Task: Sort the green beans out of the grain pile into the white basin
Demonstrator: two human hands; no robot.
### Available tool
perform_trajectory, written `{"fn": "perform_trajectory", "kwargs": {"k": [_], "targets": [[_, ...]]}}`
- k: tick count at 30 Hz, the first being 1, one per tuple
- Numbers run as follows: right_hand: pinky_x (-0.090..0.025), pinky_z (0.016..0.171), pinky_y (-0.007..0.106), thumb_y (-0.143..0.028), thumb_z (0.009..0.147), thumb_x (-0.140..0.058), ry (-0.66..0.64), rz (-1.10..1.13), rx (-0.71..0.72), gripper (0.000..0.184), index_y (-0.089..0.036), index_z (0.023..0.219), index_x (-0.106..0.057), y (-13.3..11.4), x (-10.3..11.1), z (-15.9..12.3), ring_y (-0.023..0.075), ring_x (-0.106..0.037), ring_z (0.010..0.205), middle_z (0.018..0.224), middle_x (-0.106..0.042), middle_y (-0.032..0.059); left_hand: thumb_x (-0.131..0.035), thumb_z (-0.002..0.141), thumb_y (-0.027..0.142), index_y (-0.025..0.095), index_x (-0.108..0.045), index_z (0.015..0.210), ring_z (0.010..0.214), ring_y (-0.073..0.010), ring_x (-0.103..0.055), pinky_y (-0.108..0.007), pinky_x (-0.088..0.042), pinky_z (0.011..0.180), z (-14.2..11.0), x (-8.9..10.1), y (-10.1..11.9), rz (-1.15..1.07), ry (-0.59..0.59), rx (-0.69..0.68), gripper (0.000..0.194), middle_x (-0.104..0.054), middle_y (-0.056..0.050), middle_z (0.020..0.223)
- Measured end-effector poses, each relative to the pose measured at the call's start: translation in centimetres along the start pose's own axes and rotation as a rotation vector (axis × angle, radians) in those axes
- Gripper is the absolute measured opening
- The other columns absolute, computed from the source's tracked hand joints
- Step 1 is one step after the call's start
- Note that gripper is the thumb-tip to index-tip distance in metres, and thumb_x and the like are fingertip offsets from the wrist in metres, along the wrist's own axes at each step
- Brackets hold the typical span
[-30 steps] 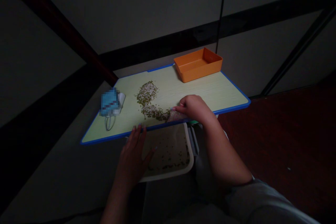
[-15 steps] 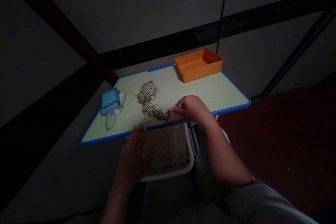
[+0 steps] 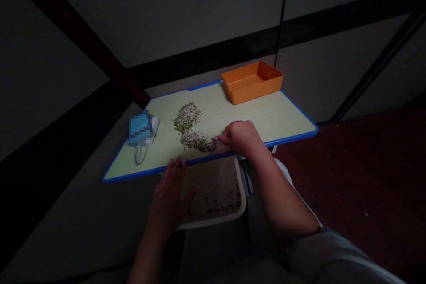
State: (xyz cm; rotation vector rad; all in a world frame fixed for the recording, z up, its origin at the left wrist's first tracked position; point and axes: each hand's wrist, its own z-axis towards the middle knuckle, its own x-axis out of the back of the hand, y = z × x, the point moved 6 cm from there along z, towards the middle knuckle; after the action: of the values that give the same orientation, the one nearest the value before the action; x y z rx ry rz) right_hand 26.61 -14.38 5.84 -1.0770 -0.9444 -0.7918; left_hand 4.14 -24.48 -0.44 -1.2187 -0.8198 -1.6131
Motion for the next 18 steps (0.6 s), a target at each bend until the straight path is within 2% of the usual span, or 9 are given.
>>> {"fn": "perform_trajectory", "kwargs": {"k": [13, 18], "targets": [[-0.03, 0.069, 0.032, -0.047, 0.087, -0.057, -0.015, -0.002, -0.049, 0.036, -0.019, 0.071, -0.071, 1.0, 0.6, -0.3, 0.0196, -0.058, 0.074, 0.075, -0.069, 0.0085, -0.051, 0.087, 0.046, 0.026, -0.01, 0.151, 0.145, -0.0293, -0.022, -0.051, -0.037, 0.108, -0.1, 0.0, -0.1, -0.001, 0.015, 0.004, 0.078, -0.025, -0.012, 0.157], [-0.029, 0.068, 0.032, -0.047, 0.088, -0.056, 0.025, -0.026, -0.071, 0.037, -0.017, 0.071, -0.071, 1.8, 0.9, -0.3, 0.0198, -0.057, 0.073, 0.075, -0.069, 0.0094, -0.05, 0.088, 0.045, 0.027, -0.007, 0.151, 0.145, -0.0291, -0.021, -0.052, -0.037, 0.108, -0.1, -0.1, -0.1, -0.011, 0.014, 0.001, 0.078, -0.024, -0.012, 0.157]]}}
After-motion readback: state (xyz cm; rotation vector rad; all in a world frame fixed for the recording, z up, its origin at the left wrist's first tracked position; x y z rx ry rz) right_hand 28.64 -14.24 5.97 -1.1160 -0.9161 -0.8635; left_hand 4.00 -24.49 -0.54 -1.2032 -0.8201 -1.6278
